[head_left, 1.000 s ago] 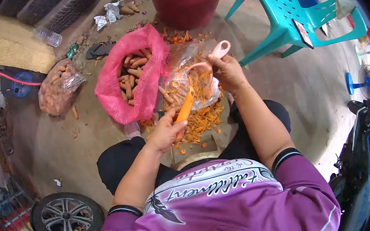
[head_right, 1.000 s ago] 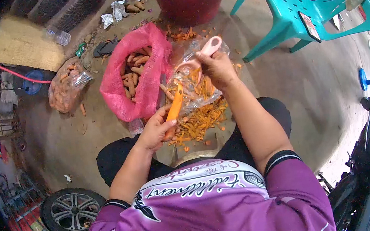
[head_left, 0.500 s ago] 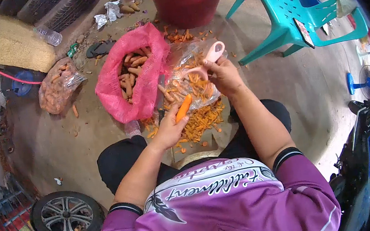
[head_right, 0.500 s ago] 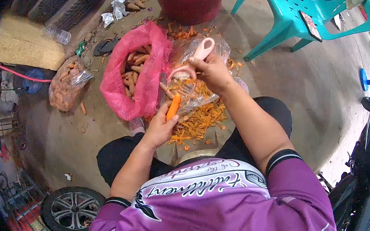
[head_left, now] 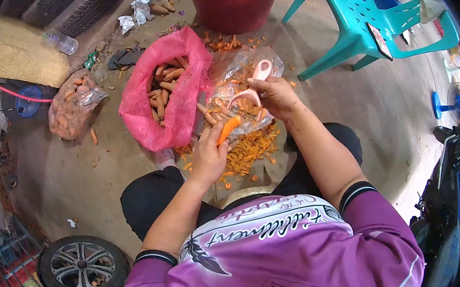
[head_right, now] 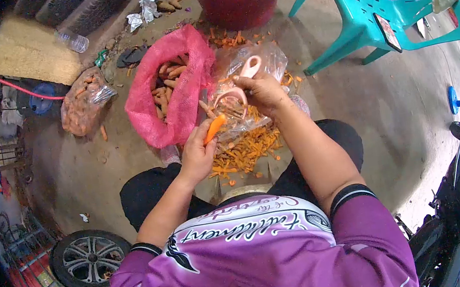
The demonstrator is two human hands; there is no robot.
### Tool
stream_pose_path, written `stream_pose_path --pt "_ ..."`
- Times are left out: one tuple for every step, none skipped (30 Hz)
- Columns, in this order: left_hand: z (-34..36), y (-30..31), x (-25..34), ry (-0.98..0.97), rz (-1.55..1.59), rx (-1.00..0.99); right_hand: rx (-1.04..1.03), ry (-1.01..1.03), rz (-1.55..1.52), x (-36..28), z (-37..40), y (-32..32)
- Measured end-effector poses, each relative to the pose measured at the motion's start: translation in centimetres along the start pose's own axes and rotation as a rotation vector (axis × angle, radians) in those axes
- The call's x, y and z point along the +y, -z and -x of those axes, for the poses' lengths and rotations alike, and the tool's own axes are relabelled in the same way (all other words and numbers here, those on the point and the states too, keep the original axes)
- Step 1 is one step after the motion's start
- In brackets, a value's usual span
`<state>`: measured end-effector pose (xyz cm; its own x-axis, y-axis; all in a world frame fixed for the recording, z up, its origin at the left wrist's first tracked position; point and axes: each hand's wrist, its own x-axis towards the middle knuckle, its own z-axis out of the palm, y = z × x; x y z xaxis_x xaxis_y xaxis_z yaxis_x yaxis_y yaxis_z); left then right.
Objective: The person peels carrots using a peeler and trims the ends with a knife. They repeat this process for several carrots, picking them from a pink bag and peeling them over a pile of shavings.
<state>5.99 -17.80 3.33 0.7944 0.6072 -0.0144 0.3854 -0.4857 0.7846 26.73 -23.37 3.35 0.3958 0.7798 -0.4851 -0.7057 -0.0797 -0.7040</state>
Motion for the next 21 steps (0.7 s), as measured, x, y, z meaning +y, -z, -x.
stream_pose_path --pt "0.0 0.0 0.0 -0.024 -0.027 0.022 0.008 0.000 -0.014 -0.1 -0.1 0.3" --pt "0.0 0.0 -0.2 -0.050 -0.055 0.044 0.015 0.003 -0.029 -0.3 -0.2 0.4" --pt "0.0 0.0 -0.2 -0.074 -0.082 0.066 0.023 0.003 -0.042 -0.4 -0.2 0.4" --pt "0.0 0.1 -0.1 -0.080 -0.095 0.061 -0.003 0.012 -0.096 -0.2 0.0 -0.1" --pt "-0.1 0.3 0.1 -0.084 -0.110 0.058 -0.015 0.006 -0.075 -0.2 0.2 -0.4" --pt "-0.1 0.3 0.1 -0.087 -0.126 0.053 -0.026 -0.002 -0.055 -0.1 0.3 -0.6" --pt "-0.1 0.3 0.1 -0.085 -0.081 0.061 -0.037 -0.010 -0.036 0.0 0.4 -0.6" --pt "-0.1 0.1 0.2 -0.084 -0.035 0.068 0.060 -0.017 0.140 -0.2 0.1 0.1" --pt "-0.3 0.1 0.2 -0.086 0.010 0.073 0.056 -0.003 0.084 0.1 -0.1 0.4" --pt "-0.4 -0.1 -0.3 -0.072 0.075 0.064 0.051 0.014 0.029 0.1 -0.3 0.6" --pt "-0.4 -0.4 -0.8 -0.054 0.140 0.059 0.043 0.028 -0.023 0.0 -0.2 0.4" --pt "-0.4 -0.6 -1.2 -0.034 0.206 0.058 -0.057 0.108 -0.135 0.0 -0.1 -0.1" --pt "-0.3 -0.8 -1.6 -0.005 0.236 0.013 -0.096 0.116 -0.136 0.0 0.3 -0.6" --pt "-0.3 -0.8 -1.5 0.024 0.265 -0.034 -0.133 0.123 -0.139 0.0 0.6 -1.0" --pt "-0.2 -0.8 -1.5 0.053 0.296 -0.084 -0.167 0.131 -0.143 0.1 0.9 -1.1" --pt "-0.1 -0.9 -1.5 0.052 0.344 -0.098 -0.183 0.098 -0.141 0.7 0.3 -0.6" --pt "-0.1 -1.0 -1.5 0.050 0.393 -0.113 -0.155 0.089 -0.147 0.6 0.5 -0.6" --pt "-0.1 -1.1 -1.6 0.047 0.441 -0.127 -0.129 0.081 -0.152 0.3 0.6 -0.8" --pt "-0.1 -1.1 -1.6 0.069 0.438 -0.137 -0.106 0.075 -0.157 0.1 0.6 -0.9" --pt "0.0 -1.1 -1.7 0.091 0.435 -0.148 -0.123 0.068 -0.159 0.0 0.4 -0.9" --pt "0.1 -1.0 -1.6 0.113 0.433 -0.160 -0.140 0.060 -0.159 0.0 0.2 -0.8"
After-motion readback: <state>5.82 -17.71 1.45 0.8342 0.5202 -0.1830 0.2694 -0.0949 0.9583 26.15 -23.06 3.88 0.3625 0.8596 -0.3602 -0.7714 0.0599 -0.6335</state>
